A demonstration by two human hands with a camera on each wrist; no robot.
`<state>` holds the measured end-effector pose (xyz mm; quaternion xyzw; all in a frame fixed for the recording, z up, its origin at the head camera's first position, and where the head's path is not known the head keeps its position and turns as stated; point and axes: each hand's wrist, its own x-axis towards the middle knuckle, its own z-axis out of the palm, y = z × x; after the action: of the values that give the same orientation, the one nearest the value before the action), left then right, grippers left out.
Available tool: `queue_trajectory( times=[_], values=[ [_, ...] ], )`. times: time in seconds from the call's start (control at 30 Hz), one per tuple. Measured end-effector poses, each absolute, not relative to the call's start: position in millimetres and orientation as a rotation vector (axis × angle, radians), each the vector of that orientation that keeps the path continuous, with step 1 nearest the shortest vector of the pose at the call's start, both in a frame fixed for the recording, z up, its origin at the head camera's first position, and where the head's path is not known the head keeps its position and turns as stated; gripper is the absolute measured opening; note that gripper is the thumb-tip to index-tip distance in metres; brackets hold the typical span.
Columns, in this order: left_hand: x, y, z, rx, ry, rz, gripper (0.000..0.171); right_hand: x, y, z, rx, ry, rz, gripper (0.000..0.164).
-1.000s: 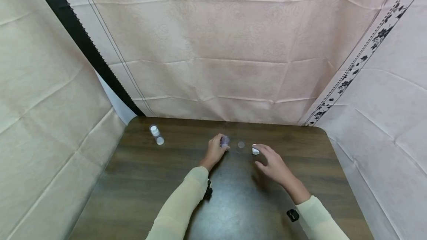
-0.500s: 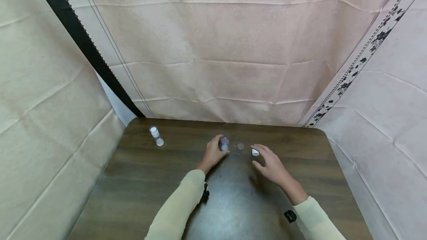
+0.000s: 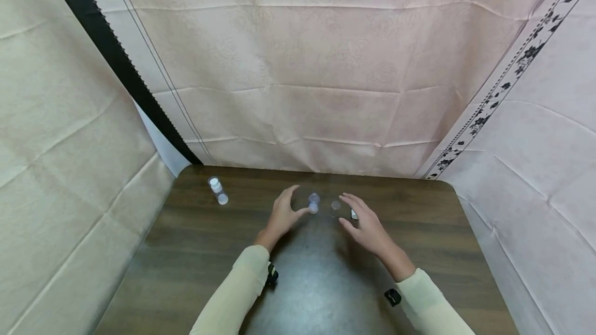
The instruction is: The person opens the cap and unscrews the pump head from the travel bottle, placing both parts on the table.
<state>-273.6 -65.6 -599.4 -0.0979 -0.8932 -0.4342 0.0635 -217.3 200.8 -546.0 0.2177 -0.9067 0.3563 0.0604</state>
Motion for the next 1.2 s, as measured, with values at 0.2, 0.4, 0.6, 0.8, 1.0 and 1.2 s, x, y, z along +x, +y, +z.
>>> queue_trajectory(
  times=[0.2, 0.4, 0.6, 0.8, 1.0, 1.2],
  values=[
    [-262.1, -78.6, -598.2, -0.29, -2.645, -1.289, 0.081, -216.8, 184.3, -547.0, 0.69, -2.68, 1.122, 0.061],
    [-251.4, -95.4, -596.3, -0.275, -2.602, -1.276, 0.079, -214.4, 169.1, -548.5, 0.712, -2.68, 1.179, 0.061],
    [-240.8, -115.9, -593.8, -0.239, -2.573, -1.245, 0.077, -212.9, 156.2, -552.8, 0.747, -2.688, 1.232, 0.06],
    [-229.9, -137.8, -597.4, -0.264, -2.508, -1.182, 0.072, -211.3, 146.8, -558.2, 0.805, -2.628, 1.256, 0.061],
    [-221.3, -162.6, -603.0, -0.242, -2.423, -1.093, 0.063, -209.5, 137.7, -559.8, 0.863, -2.588, 1.292, 0.058],
    [-216.1, -187.7, -608.3, -0.15, -2.365, -1.086, 0.058, -207.8, 128.5, -560.7, 0.896, -2.621, 1.328, 0.058]
  ],
)
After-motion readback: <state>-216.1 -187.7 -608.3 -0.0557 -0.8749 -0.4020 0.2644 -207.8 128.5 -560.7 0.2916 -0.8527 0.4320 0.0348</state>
